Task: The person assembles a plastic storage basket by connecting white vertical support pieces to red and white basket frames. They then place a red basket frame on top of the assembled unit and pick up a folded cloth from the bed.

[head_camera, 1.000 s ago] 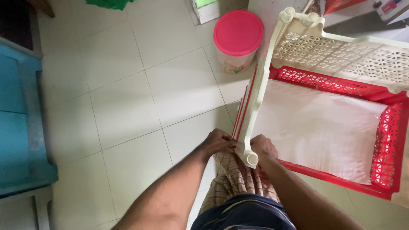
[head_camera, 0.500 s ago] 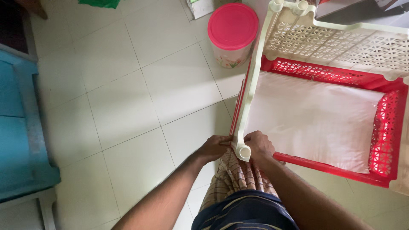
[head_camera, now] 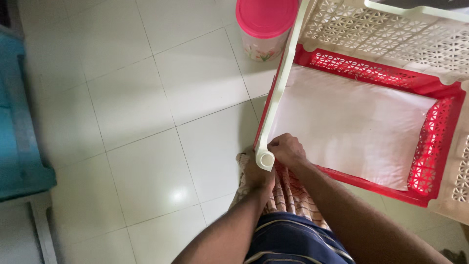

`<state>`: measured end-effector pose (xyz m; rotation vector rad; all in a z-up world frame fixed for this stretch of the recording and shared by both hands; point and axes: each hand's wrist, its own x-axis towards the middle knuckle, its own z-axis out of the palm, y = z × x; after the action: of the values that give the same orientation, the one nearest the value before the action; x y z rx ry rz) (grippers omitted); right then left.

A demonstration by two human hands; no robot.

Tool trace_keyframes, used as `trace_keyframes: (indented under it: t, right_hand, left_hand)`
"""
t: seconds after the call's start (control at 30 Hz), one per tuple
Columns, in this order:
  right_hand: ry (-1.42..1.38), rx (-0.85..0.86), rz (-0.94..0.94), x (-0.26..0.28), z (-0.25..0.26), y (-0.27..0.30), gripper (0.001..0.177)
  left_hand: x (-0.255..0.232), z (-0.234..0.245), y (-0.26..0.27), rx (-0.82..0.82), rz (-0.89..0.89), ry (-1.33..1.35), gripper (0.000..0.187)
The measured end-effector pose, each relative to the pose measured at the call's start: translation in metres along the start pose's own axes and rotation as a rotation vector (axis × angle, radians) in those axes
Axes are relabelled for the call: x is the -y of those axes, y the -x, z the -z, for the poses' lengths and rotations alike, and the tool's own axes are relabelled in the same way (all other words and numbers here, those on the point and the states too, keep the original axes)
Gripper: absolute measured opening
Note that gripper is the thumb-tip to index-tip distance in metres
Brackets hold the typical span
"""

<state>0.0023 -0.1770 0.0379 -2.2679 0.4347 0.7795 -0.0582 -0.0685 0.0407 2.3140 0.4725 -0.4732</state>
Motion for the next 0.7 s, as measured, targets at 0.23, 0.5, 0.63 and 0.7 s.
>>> trace_keyframes:
  t: [0.23,0.5,0.63,0.7]
  right_hand:
    - [0.087,0.027,0.071,0.0,0.012,-0.009,0.032]
    - [0.281,-0.023,-0.043,0.034,0.011,-0.021,0.035]
    - [0.332,0.043,-0.03,0.042,0.013,-0.026,0.043]
    - [0.343,0.061,-0.02,0.043,0.012,-0.025,0.04]
  left_hand:
    - [-0.033,-0.011,0.001,-0.129,0.296,0.202,0.036]
    - [-0.034,-0.005,-0.005,-0.213,0.361,0.26,0.035]
    - [-0.037,-0.011,-0.007,-0.221,0.376,0.277,0.034]
    - [-0.04,-0.016,-0.007,-0.215,0.381,0.282,0.034]
